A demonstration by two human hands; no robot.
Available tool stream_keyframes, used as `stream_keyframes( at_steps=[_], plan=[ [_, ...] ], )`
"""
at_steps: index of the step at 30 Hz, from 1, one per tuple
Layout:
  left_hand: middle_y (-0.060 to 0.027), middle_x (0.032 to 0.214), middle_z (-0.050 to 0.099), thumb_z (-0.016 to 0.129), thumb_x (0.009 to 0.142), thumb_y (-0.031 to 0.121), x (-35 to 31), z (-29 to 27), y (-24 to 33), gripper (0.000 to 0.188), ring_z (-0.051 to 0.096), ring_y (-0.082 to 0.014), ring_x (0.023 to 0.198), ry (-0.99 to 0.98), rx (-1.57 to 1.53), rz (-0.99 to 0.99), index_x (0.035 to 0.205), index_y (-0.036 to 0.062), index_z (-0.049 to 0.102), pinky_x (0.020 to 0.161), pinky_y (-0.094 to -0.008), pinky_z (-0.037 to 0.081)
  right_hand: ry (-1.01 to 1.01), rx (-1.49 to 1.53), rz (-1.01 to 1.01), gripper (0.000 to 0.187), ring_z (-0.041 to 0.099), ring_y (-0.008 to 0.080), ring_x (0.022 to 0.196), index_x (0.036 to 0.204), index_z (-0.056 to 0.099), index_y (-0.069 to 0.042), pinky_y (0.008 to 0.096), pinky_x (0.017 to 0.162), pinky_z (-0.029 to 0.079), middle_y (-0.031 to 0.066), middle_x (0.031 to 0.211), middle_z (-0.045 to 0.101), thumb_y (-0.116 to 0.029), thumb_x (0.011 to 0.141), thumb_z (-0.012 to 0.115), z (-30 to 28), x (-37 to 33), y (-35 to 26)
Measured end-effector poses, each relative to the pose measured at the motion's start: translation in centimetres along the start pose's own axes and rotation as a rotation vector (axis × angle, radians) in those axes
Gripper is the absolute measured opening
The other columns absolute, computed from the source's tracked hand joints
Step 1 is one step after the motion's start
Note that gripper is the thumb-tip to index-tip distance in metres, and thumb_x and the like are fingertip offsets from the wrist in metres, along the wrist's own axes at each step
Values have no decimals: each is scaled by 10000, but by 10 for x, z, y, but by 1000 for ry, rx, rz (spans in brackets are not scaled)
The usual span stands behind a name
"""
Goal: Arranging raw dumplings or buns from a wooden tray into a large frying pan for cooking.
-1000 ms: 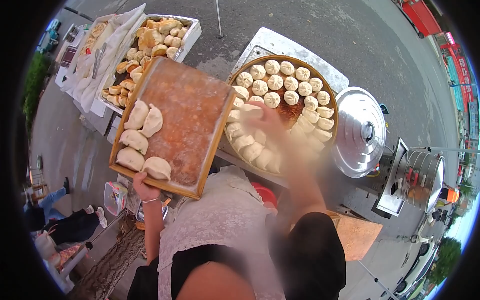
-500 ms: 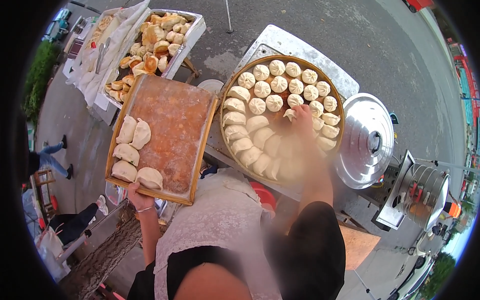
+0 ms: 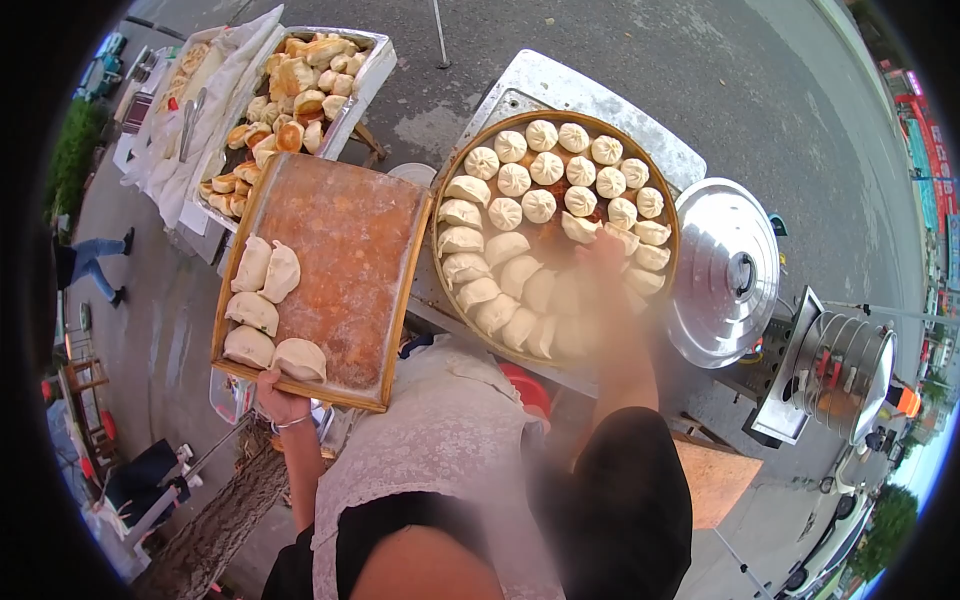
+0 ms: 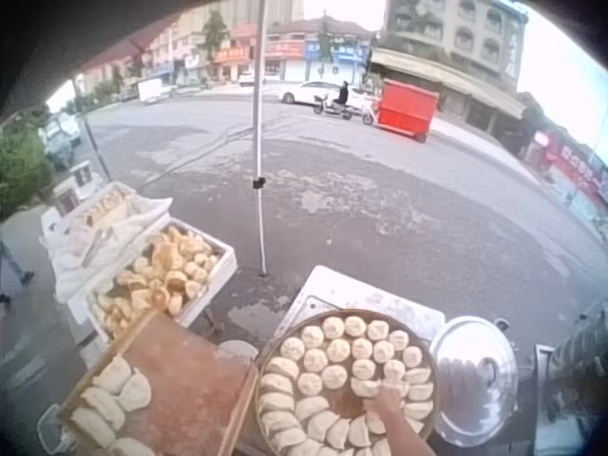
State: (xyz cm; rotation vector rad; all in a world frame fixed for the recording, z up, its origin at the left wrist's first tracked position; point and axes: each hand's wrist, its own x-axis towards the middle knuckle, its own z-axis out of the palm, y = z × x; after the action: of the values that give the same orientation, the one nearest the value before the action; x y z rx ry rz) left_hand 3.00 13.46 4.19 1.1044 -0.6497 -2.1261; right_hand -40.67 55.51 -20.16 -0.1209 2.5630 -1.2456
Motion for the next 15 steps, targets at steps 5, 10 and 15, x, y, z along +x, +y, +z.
stream_keyframes(
  at_steps=[5,10,15],
  plan=[
    [-153,1023,586,539,658,148,-1,-8,1,474,575,-310,960,27,0,14,1091,-41,501,861,-432,477,92,-97,279,299,639,244,815,985,535,3,338,625,548,159,994,563,-206,791,626,-21,-28,-96],
    [-162,1024,585,537,660,148,1,-6,3,475,577,-314,960,-17,-15,-19,1093,-44,500,853,-435,482,139,-584,-379,336,540,270,981,1005,601,-135,363,850,438,68,957,605,-203,698,719,-24,-40,-119],
    [-164,1014,591,535,658,141,3,-5,4,477,582,-321,954,27,18,29,1096,-45,498,846,-434,491,84,-619,-242,337,537,283,987,1014,615,-148,369,851,438,59,993,611,-217,699,713,-19,-42,-118]
  ],
)
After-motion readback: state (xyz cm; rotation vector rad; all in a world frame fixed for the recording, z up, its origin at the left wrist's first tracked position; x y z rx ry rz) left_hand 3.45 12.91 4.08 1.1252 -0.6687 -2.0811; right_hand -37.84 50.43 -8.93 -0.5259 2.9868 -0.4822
